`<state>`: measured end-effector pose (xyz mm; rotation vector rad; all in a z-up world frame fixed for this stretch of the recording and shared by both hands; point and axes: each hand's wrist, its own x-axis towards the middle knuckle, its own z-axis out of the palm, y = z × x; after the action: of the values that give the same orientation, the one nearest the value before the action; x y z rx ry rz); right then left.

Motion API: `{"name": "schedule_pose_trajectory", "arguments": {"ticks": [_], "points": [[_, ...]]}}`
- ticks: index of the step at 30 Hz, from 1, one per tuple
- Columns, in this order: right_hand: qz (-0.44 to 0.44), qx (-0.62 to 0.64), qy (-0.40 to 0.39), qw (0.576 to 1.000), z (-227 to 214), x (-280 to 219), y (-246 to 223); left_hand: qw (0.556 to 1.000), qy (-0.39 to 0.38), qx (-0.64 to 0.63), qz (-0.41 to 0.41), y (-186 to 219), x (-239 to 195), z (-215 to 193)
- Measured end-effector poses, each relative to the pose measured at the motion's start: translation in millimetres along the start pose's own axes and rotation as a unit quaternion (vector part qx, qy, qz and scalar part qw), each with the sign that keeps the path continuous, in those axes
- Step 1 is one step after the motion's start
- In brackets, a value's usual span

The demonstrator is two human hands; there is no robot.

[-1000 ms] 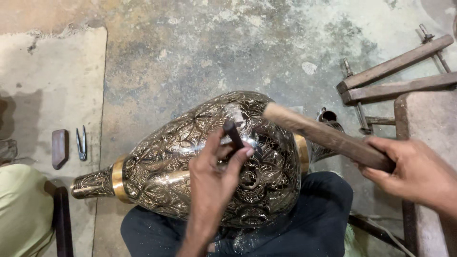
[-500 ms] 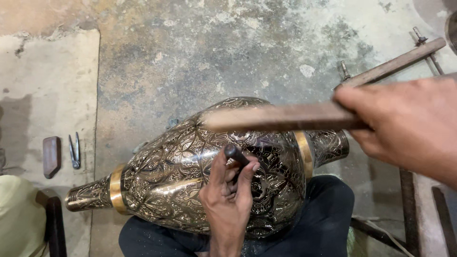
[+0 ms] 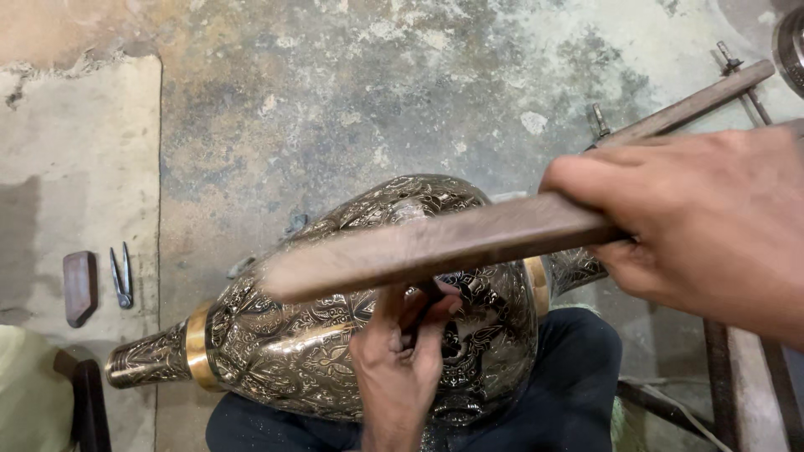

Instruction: The person uses a metal chisel and a wooden mallet to engrave intricate floral patterns onto a large brass vase. They repeatedly strike the chisel to deepen the design lines while holding the vase steady on their lap.

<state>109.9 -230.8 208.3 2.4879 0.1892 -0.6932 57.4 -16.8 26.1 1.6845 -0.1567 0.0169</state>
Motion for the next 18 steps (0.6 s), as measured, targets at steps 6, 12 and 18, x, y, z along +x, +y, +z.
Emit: {"name": "schedule_pose_trajectory", "arguments": {"ticks": [6,12,18], "points": [[0.004,0.15,0.072,0.986,28,-12,7,0.996,-0.024,0.042,0.074,-5,4,-3],[0.048,0.039,-0.01,0.998,39,-9,4,0.999,-0.041,0.011,0.026,-3,0,-4],[0.09,-0.014,-0.103,0.991,40,7,6,0.999,0.011,-0.01,0.035,3,-3,4]]}}
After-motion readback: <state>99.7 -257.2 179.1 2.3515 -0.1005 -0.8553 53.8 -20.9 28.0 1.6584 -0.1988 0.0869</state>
